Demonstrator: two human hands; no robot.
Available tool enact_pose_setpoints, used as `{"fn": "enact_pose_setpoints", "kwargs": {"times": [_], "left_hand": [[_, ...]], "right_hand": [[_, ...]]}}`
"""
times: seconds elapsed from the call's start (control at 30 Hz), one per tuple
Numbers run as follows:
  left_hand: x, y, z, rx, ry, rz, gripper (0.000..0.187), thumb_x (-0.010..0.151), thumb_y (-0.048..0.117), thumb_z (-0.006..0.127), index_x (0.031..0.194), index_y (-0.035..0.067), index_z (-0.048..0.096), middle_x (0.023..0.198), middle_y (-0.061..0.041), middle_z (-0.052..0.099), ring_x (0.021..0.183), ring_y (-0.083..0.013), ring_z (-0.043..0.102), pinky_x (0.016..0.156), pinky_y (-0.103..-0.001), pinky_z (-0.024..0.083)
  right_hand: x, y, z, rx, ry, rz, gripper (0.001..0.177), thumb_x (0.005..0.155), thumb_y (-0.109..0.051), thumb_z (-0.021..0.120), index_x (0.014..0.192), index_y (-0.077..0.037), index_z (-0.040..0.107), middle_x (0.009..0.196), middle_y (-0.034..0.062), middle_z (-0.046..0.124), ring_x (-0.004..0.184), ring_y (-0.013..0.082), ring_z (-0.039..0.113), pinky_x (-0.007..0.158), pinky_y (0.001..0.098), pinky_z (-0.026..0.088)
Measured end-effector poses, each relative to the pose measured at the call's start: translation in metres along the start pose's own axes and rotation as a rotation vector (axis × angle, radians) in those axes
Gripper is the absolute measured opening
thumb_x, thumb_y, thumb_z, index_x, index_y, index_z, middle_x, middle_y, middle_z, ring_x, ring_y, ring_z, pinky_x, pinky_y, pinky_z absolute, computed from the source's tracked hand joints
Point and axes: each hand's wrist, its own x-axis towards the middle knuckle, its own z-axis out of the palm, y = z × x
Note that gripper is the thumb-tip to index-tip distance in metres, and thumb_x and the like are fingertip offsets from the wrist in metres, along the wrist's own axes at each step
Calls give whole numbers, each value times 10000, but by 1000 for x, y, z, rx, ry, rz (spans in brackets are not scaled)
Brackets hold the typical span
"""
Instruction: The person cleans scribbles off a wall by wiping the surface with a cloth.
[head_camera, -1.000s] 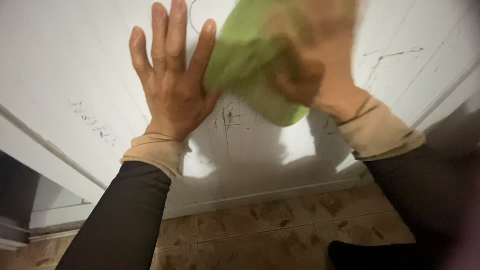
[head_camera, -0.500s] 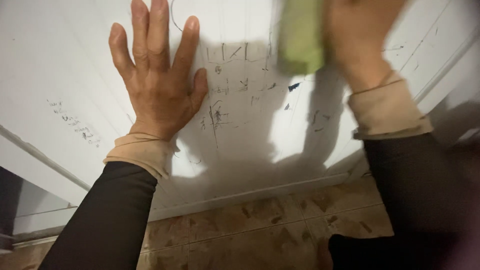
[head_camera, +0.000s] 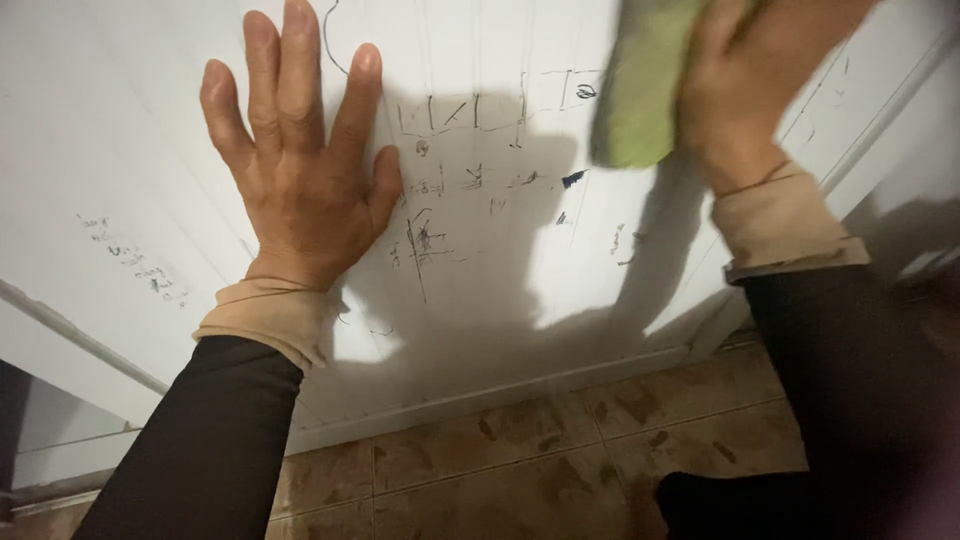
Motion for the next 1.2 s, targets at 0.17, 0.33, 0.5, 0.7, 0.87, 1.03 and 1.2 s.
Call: {"fn": "enact_pose_setpoints", "kwargs": {"times": [0.17, 0.33, 0.5, 0.7, 0.87, 1.03, 1.2], "left_hand": [[0, -1, 0, 10, -14, 3, 938, 1037, 229, 741, 1897, 253, 367, 1932, -272, 221, 1793, -507, 166, 1427, -719, 38], [-2, -2, -1, 8, -40, -12, 939, 1037, 237, 737, 1905, 244, 379, 1933, -269, 215, 1796, -507, 149, 1428, -723, 35], [-1, -2, -1, 13, -14, 3, 920, 1041, 252, 754, 1897, 233, 417, 1920, -258, 215, 1782, -497, 155, 1436, -719, 49], [0, 1, -4, -3, -6, -6, 908, 1053, 250, 793, 1878, 243, 415, 1915, -252, 213, 1781, -479, 155, 1439, -714, 70], [-1, -2, 0, 14, -2, 8, 938, 1035, 236, 766, 1894, 252, 391, 1922, -255, 207, 1786, -478, 149, 1438, -716, 67], [-2, -2, 1, 29, -13, -7, 936, 1036, 245, 757, 1891, 261, 378, 1930, -234, 215, 1796, -464, 150, 1445, -718, 70], [0, 0, -4, 5, 3, 2, 932, 1038, 241, 776, 1887, 249, 394, 1913, -244, 212, 1778, -473, 158, 1434, -723, 85]], "right_hand": [[-15, -70, 7, -108, -226, -373, 974, 1045, -373, 704, 1915, -144, 331, 1888, 292, 237, 1769, 483, 158, 1489, 646, 1], [14, -69, -16, -97, -319, -215, 896, 1090, -431, 730, 1899, -228, 403, 1919, 266, 246, 1779, 503, 192, 1465, 729, 71], [4, -65, -8, -32, -229, -93, 903, 1089, -314, 733, 1895, -201, 340, 1911, 280, 248, 1795, 491, 159, 1471, 708, 101], [-30, -104, 2, -13, -282, -455, 944, 1024, -558, 791, 1862, -293, 446, 1933, 184, 255, 1787, 429, 128, 1448, 754, 24], [-17, -88, -5, -174, -212, -624, 904, 1072, -544, 640, 1898, -291, 372, 1999, 166, -58, 1820, 382, -69, 1463, 701, -62], [0, -84, -8, -95, -313, -156, 920, 1074, -509, 661, 1923, -263, 407, 1932, 213, 129, 1801, 482, 82, 1501, 781, 76], [-57, -119, 10, 51, -315, -529, 719, 1098, -573, 717, 1715, -204, 710, 1881, 179, 342, 1750, 445, 241, 1450, 743, 151]]}}
